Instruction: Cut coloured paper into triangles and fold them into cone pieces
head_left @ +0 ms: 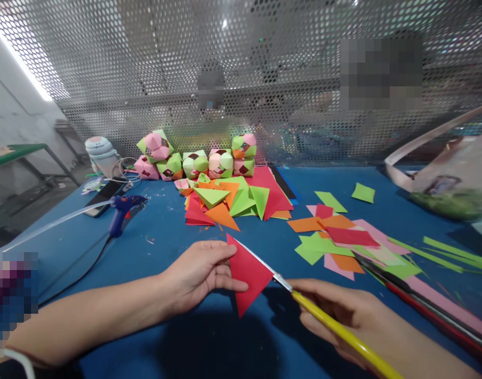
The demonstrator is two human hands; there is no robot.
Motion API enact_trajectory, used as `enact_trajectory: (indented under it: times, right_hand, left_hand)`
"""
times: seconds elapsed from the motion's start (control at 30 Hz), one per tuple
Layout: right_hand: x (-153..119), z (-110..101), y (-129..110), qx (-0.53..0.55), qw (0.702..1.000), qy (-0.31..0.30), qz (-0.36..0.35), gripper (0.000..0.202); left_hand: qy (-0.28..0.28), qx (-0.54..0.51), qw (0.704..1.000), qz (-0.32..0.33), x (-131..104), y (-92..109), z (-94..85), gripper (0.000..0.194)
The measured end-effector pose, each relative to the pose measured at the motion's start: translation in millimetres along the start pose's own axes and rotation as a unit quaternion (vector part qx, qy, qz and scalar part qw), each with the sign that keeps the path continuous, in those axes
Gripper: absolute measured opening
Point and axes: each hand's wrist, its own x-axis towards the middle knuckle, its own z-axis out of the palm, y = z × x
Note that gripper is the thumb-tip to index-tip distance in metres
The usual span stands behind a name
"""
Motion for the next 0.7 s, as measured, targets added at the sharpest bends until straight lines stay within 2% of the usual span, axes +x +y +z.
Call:
enact_trajectory:
  times: [0.17,0.4,0.53,0.7]
  right_hand:
    - [-0.4,2.2,2.8,0.003,1.000,0.011,0.020,0.040]
    - [1.7,6.7,17.7,0.024,1.000,0.008,-0.013,0.039]
    - [0.9,6.6,13.6,0.015,1.000,0.006,-0.004,0.037]
    - [0.2,6.7,3.5,-0.008,1.000,0.004,-0.004,0.033]
  left_hand:
    - [0.004,0.005,1.000,-0.002,0.5,-1.2,-0.4,0.018]
    - [-0.007,0.027,0.999,-0.023,-2.9,-5.2,1.3,0.015]
    - [-0.031,0.032,0.999,-0.024,-3.4,-5.6,1.5,0.016]
    - [-0.030,0.024,0.999,-0.022,-3.5,-5.7,1.0,0.016]
